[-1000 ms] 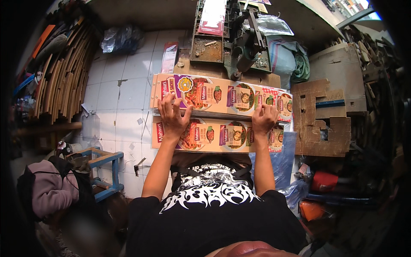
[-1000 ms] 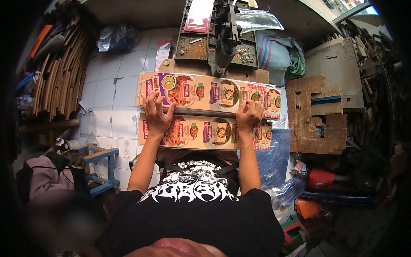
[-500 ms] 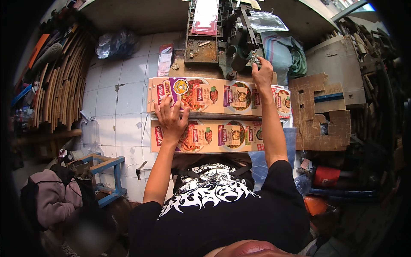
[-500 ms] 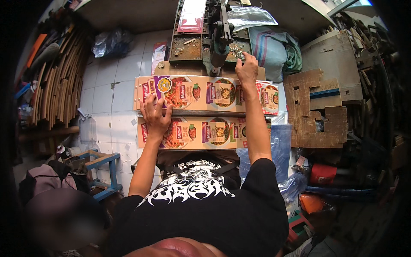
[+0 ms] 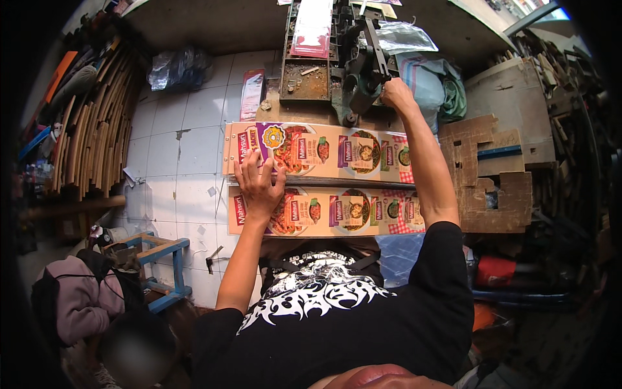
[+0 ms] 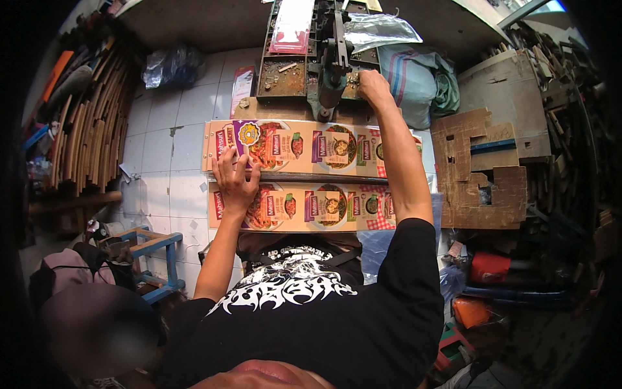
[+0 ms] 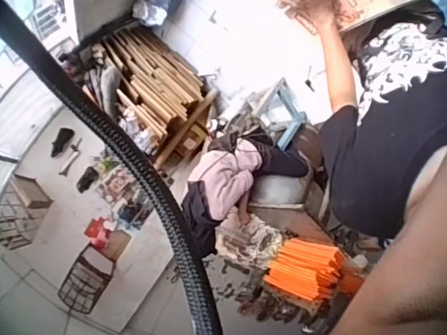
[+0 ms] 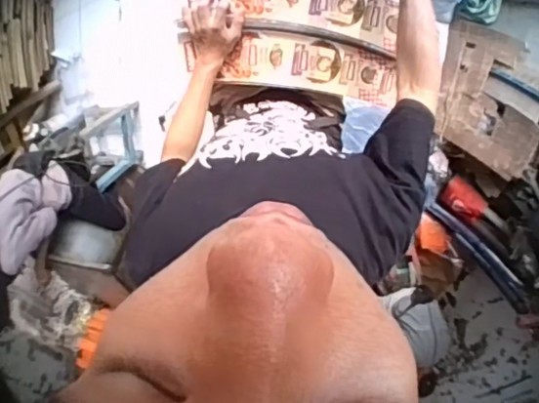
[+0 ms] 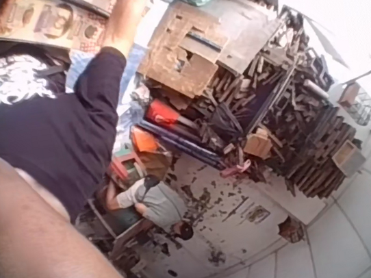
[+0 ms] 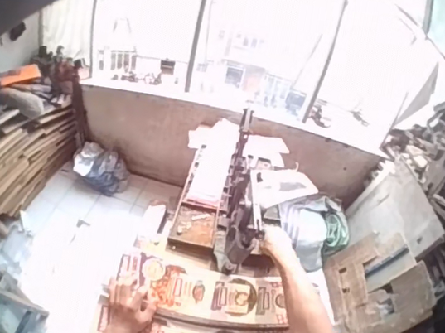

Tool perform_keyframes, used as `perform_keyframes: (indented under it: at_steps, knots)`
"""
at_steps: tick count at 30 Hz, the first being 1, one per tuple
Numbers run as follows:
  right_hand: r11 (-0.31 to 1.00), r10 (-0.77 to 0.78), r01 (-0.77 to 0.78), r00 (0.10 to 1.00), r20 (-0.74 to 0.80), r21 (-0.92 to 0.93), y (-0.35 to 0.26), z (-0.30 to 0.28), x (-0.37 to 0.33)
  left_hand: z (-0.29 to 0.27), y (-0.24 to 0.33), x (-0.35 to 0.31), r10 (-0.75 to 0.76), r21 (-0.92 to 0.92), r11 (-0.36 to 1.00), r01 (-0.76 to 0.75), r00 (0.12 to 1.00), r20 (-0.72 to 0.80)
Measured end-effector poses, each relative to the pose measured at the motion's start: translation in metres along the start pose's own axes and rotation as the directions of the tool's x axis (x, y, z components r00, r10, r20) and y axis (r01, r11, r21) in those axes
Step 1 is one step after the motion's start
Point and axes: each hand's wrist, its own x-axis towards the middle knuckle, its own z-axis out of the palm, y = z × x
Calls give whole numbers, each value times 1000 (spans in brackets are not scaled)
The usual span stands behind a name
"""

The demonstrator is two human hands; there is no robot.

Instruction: The person attaches metallic eyelets to cardboard sheets using a manual punch machine. They retrieve eyelets from a plastic bag, place them into the machine, and punch them into the corners of the food product cardboard sheets.

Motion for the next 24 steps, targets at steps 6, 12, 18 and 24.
perform_keyframes:
  at_steps: [6,12,18,24]
  knots:
    - [999,7,-4,998,-62,39,0,6,7,2,-4,1,0,9,1000,0,1000,-20]
    - [998,27,-19,991,-134,60,-1,9,4,-1,-5,1,8,2,1000,-8,1000,-22]
    - [977,110,-78,982,-155,199,1,2,-3,3,-2,-1,8,-1,1000,-8,999,-40]
    - [966,140,-99,978,-157,241,4,6,5,1,-2,-2,2,-9,1000,-2,999,-48]
